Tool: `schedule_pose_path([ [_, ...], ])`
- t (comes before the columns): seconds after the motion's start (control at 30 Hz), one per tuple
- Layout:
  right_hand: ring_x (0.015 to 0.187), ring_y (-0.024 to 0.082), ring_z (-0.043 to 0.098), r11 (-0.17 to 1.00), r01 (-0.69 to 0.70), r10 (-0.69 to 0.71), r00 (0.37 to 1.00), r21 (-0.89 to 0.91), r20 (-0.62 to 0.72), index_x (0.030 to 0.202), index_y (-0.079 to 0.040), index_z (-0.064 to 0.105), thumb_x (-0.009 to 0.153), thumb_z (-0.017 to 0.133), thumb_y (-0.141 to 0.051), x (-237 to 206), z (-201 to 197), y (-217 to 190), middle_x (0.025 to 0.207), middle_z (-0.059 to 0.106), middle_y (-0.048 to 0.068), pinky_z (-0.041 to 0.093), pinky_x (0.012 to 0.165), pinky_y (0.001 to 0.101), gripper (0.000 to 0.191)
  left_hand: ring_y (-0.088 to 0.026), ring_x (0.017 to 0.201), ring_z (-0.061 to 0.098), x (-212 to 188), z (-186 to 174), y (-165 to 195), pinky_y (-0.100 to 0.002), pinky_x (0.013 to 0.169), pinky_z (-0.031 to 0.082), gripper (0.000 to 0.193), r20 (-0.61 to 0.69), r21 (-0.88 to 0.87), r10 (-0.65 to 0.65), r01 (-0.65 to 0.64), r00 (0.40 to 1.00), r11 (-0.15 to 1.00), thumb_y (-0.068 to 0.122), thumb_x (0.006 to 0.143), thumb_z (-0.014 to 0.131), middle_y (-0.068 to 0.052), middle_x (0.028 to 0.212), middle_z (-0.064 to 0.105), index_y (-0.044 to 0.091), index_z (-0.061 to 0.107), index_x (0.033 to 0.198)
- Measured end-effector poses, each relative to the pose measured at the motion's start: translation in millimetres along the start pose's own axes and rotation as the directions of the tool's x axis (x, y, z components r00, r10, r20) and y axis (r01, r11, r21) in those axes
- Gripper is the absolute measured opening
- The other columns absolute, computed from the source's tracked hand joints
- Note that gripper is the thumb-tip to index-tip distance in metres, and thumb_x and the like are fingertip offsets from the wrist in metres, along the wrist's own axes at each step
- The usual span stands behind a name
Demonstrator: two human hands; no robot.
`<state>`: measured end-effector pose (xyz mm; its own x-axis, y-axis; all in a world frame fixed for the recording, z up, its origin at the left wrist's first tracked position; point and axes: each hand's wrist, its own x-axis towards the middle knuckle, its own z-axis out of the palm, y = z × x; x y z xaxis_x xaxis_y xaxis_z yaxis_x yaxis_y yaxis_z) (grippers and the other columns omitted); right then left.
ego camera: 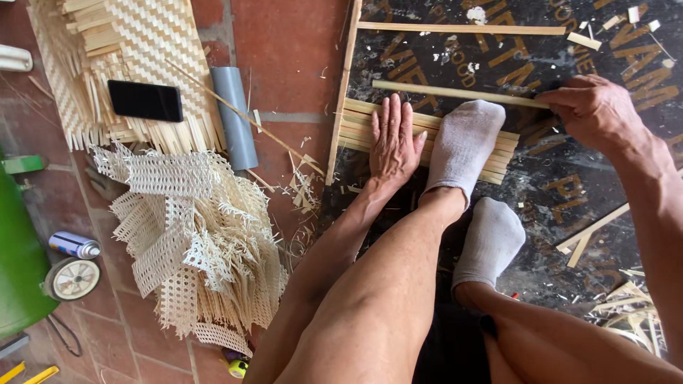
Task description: The person sits on the floor and weaves thin bamboo strips into a wooden frame, holding the frame steady with one foot while threading and pressing strips into place by hand. They gather and align bundles of strips, insert them into the frame, and press the woven rows flat.
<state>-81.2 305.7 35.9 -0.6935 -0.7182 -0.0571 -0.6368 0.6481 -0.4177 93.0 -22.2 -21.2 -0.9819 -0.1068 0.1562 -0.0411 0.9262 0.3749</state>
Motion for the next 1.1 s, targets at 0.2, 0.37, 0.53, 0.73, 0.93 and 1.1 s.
schedule_pose_path([
  [0.2,0.1,0.023,0.071,0.993,0.115,-0.114,0.993,0.02,-0.04,0.112,-0.014,0.079,0.097,0.072,-0.004,15,20,-39,0.106,0.075,0.004,0.06,0.088,0.0353,0.02,-0.04,0.159,0.02,-1,0,-2,-0.058,0.132,0.014,0.076,0.007,0.009,0.012,-0.013,1.0,1.0,0.04,0.102,0.058,-0.026,0.168,0.021,-0.005,0.031,0.157],
  [0.37,0.106,0.026,0.071,0.994,0.109,-0.107,0.991,0.03,-0.078,0.11,-0.008,0.077,0.093,0.073,-0.004,20,21,-52,0.112,0.075,0.006,0.06,0.091,0.0374,0.017,-0.039,0.159,0.019,-4,3,-1,-0.059,0.13,0.013,0.075,0.025,0.015,-0.004,0.003,1.0,1.0,0.04,0.104,0.056,-0.026,0.168,0.021,-0.005,0.029,0.158],
  [0.53,0.107,0.024,0.069,0.995,0.105,-0.104,0.99,-0.001,-0.094,0.107,-0.011,0.077,0.09,0.074,-0.008,11,16,-56,0.107,0.073,0.004,0.059,0.091,0.0376,0.018,-0.037,0.161,0.016,-10,4,-3,-0.058,0.133,0.011,0.074,-0.029,0.043,0.043,-0.042,0.999,0.998,0.042,0.107,0.053,-0.025,0.169,0.019,-0.006,0.028,0.159],
  [0.73,0.1,0.024,0.06,0.999,0.007,-0.001,0.981,0.033,-0.193,0.107,-0.016,0.079,0.088,0.077,-0.019,-12,21,-60,0.105,0.068,0.001,0.045,0.084,0.0412,0.019,-0.041,0.159,0.016,-16,0,7,-0.057,0.131,0.011,0.078,0.013,0.049,-0.01,0.009,1.0,0.999,0.045,0.107,0.051,-0.026,0.168,0.02,-0.008,0.027,0.158],
  [0.93,0.101,0.023,0.058,0.995,-0.098,0.095,0.965,0.003,-0.243,0.103,-0.017,0.078,0.092,0.08,-0.021,-17,36,-62,0.103,0.066,0.0,0.04,0.088,0.04,0.012,-0.042,0.157,0.021,-17,-6,12,-0.059,0.13,0.015,0.077,0.006,0.067,-0.009,0.009,1.0,0.998,0.046,0.108,0.05,-0.026,0.167,0.022,-0.009,0.027,0.157],
  [1.1,0.096,0.021,0.056,0.997,-0.079,0.079,0.979,0.011,-0.19,0.094,-0.016,0.079,0.086,0.08,-0.02,-20,35,-68,0.093,0.064,-0.001,0.038,0.087,0.0405,0.009,-0.042,0.155,0.025,-19,-8,14,-0.062,0.128,0.02,0.076,-0.026,0.062,0.007,-0.006,1.0,0.998,0.046,0.108,0.05,-0.026,0.163,0.027,-0.009,0.029,0.155],
])
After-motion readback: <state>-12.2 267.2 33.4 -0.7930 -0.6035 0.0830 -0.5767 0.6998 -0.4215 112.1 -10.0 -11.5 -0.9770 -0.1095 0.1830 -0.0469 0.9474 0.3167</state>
